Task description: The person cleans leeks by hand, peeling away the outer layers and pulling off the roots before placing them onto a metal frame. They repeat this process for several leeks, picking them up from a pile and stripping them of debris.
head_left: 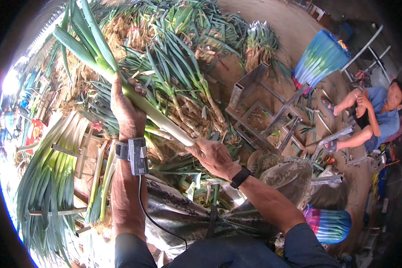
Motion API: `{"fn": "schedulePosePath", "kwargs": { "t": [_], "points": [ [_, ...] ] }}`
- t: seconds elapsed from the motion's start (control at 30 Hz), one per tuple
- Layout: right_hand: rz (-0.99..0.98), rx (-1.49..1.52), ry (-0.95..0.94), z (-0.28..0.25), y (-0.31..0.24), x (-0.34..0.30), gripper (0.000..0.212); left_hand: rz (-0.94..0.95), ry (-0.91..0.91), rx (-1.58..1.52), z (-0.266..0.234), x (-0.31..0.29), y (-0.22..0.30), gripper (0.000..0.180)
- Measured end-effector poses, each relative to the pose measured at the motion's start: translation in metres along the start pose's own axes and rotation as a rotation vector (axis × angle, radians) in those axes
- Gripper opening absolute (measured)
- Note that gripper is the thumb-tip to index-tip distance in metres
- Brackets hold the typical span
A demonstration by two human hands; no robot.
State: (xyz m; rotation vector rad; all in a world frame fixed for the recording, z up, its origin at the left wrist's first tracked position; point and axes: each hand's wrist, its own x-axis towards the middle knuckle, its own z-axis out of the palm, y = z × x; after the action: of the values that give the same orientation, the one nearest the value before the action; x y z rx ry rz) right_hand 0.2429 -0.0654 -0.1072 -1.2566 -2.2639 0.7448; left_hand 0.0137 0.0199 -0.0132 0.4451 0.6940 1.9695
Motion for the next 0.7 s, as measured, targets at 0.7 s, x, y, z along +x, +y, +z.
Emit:
{"fn": "schedulePosePath", "kwargs": {
  "t": [0.7],
  "points": [
    [0.565, 0.714, -0.002, 0.016, 0.015, 0.007, 0.046, 0.153, -0.024, 0.158, 0.024, -0.027, -0.018, 0.024]
  ]
}}
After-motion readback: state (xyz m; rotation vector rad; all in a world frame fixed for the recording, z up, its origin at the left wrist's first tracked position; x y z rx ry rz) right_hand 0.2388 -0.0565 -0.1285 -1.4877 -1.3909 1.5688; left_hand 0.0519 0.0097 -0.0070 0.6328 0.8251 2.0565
